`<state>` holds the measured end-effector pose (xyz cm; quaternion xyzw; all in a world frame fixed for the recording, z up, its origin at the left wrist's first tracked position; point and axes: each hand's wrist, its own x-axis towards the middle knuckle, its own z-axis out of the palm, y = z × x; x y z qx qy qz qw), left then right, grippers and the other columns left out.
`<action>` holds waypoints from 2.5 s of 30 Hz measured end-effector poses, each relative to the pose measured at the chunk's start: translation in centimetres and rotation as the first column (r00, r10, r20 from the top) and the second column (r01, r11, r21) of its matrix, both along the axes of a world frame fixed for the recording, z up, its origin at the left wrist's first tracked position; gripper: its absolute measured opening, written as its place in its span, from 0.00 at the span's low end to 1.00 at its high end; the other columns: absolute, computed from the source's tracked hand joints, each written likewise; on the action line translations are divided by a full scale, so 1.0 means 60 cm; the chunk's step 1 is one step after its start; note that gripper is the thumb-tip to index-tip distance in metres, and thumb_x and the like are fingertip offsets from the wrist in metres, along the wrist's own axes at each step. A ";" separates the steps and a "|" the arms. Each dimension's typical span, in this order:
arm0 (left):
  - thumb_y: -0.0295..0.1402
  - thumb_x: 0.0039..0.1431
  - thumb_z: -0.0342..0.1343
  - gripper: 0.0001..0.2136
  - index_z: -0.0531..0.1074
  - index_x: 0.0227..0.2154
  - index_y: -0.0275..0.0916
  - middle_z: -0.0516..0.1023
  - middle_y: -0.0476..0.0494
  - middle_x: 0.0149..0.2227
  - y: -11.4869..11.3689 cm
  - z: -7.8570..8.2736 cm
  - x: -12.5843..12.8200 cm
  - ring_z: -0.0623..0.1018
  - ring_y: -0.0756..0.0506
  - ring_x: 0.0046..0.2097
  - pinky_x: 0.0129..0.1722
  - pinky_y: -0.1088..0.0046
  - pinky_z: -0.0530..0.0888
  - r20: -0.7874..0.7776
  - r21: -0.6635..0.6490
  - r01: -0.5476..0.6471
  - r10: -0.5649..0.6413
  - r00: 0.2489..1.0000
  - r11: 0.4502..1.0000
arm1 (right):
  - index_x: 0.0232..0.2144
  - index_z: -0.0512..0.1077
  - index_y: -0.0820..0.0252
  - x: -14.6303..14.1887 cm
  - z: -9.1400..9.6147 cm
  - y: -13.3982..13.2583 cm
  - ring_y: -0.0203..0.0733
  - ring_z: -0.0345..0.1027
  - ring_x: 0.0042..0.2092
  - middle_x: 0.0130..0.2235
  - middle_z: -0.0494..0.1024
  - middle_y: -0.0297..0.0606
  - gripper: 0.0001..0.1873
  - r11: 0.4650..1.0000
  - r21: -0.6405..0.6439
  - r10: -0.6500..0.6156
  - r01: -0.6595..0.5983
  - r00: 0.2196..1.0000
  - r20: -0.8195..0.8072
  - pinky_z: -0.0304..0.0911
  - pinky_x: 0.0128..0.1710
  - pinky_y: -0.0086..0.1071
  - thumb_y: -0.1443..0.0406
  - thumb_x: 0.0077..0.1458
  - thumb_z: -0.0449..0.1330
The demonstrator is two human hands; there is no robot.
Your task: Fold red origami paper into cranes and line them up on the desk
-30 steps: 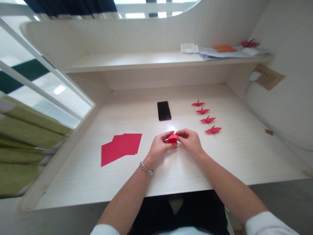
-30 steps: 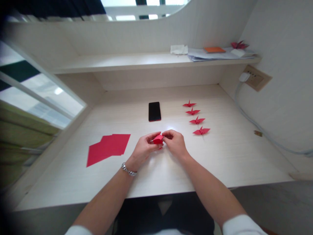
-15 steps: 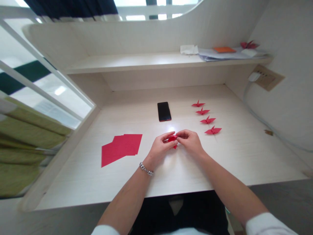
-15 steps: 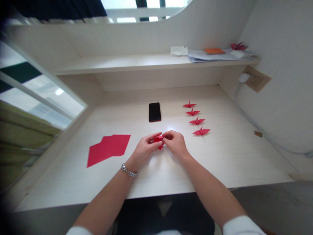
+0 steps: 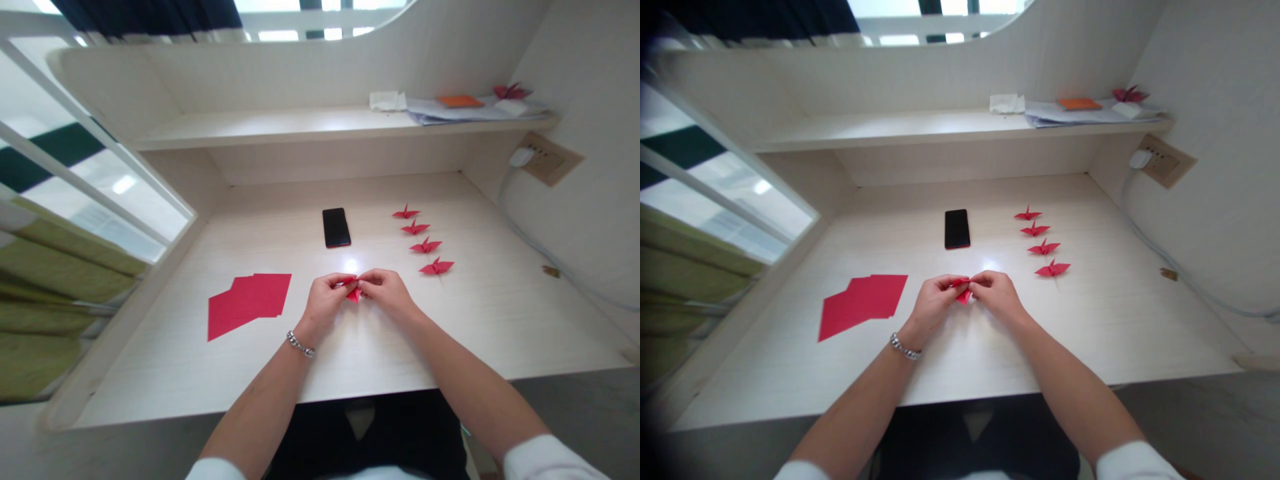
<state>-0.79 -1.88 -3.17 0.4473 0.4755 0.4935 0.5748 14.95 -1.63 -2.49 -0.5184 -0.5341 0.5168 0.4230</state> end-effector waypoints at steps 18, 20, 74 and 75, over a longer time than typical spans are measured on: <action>0.38 0.46 0.68 0.13 0.80 0.31 0.34 0.82 0.39 0.34 -0.002 0.014 -0.009 0.79 0.46 0.33 0.34 0.71 0.75 -0.109 0.091 0.007 0.003 0.994 0.996 | 0.27 0.77 0.64 0.001 -0.009 -0.002 0.35 0.67 0.22 0.20 0.75 0.35 0.08 0.997 -0.070 0.025 -0.028 0.999 -0.041 0.61 0.22 0.27 0.64 0.42 0.66; 0.39 0.48 0.66 0.12 0.79 0.31 0.34 0.81 0.40 0.32 -0.003 0.015 -0.010 0.78 0.47 0.31 0.33 0.72 0.74 -0.113 0.094 0.012 -0.002 0.994 0.996 | 0.26 0.76 0.64 0.000 -0.008 -0.003 0.34 0.66 0.21 0.20 0.75 0.35 0.08 0.996 -0.086 0.027 -0.032 0.998 -0.056 0.60 0.22 0.27 0.64 0.41 0.67; 0.40 0.48 0.66 0.16 0.80 0.35 0.32 0.81 0.36 0.35 -0.004 0.018 0.000 0.78 0.46 0.35 0.38 0.69 0.74 0.193 -0.042 0.148 -0.137 0.972 0.988 | 0.33 0.74 0.62 -0.001 0.012 -0.005 0.40 0.73 0.27 0.27 0.79 0.37 0.13 0.998 0.056 -0.036 0.037 0.999 -0.029 0.67 0.25 0.29 0.61 0.44 0.65; 0.40 0.48 0.66 0.16 0.80 0.35 0.32 0.81 0.36 0.36 -0.004 0.017 0.000 0.78 0.46 0.36 0.39 0.68 0.74 0.196 -0.040 0.153 -0.142 0.970 0.987 | 0.33 0.74 0.62 -0.001 0.011 -0.005 0.40 0.73 0.27 0.26 0.79 0.37 0.13 0.998 0.059 -0.037 0.038 0.999 -0.023 0.66 0.25 0.29 0.61 0.44 0.64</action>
